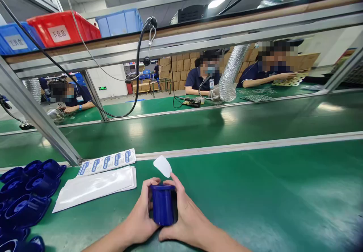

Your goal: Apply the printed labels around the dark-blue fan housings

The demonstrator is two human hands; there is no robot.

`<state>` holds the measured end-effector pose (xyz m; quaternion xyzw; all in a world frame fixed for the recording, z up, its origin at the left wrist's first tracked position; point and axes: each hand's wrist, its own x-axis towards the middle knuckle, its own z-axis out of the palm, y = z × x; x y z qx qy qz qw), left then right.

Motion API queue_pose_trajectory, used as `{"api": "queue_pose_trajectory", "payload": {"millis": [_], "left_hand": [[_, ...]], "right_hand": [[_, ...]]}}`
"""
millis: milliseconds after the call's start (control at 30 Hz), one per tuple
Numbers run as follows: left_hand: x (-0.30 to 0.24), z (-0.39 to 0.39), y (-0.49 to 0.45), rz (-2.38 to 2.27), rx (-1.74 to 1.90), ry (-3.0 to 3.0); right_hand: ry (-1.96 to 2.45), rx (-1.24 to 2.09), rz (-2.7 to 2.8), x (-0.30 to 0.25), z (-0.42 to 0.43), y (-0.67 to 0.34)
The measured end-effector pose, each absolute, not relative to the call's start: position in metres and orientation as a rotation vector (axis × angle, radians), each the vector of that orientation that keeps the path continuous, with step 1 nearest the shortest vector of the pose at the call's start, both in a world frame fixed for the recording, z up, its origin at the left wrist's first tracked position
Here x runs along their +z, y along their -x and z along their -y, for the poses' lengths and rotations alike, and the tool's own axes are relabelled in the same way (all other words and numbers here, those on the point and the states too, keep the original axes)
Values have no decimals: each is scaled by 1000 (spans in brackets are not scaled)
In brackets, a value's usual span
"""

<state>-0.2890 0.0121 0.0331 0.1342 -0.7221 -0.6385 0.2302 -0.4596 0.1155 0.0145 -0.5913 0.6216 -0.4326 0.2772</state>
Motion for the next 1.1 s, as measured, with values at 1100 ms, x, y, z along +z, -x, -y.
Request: {"api": "queue_pose_trajectory", "payload": {"millis": [1100], "left_hand": [[30,1,280,1908,-1279,-582]], "right_hand": [[643,-1832,-1591,51,-115,494]]}}
